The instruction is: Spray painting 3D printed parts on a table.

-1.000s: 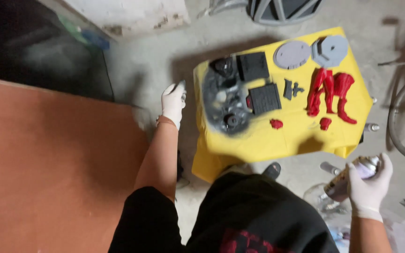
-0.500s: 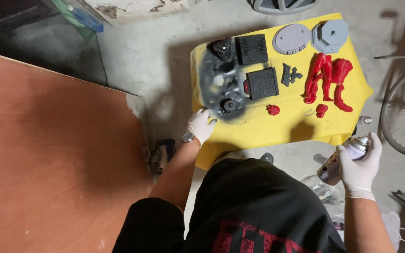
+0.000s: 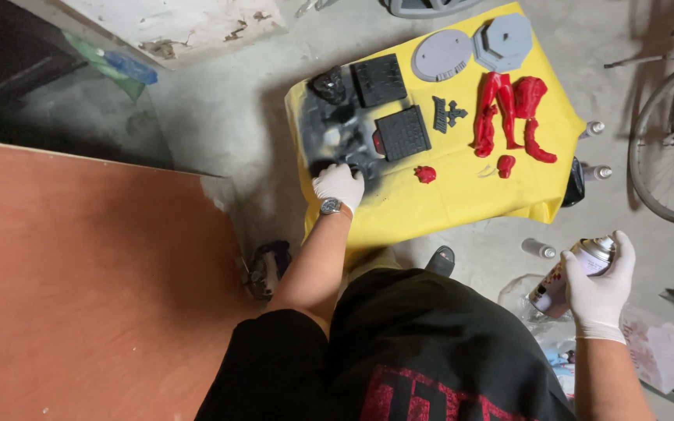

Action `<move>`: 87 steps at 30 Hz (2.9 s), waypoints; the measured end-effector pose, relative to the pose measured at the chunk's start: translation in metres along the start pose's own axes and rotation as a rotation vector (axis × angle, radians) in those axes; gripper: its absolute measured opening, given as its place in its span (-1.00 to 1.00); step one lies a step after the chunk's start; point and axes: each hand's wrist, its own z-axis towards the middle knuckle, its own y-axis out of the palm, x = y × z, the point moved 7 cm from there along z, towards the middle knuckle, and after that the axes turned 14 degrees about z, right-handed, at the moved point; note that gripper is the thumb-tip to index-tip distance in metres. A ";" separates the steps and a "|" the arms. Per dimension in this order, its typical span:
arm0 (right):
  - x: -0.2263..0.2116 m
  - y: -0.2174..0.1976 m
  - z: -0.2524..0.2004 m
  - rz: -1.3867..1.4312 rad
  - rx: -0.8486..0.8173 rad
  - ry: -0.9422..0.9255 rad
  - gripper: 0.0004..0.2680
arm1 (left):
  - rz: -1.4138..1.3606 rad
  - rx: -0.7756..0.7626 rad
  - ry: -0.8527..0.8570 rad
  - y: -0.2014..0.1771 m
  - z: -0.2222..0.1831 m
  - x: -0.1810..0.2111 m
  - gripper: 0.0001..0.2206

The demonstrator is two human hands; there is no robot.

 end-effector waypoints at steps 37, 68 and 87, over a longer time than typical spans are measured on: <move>-0.084 0.118 0.046 0.208 -0.347 -0.328 -0.43 | 0.031 0.642 0.507 -0.120 0.028 -0.047 -0.87; -0.162 0.317 -0.016 -0.006 -0.722 -0.389 -0.46 | -1.173 0.097 -0.421 0.048 0.121 -0.126 -0.84; -0.430 0.364 -0.010 0.234 -0.601 -0.993 -0.51 | -1.586 0.479 -0.400 -0.264 0.101 -0.226 -0.76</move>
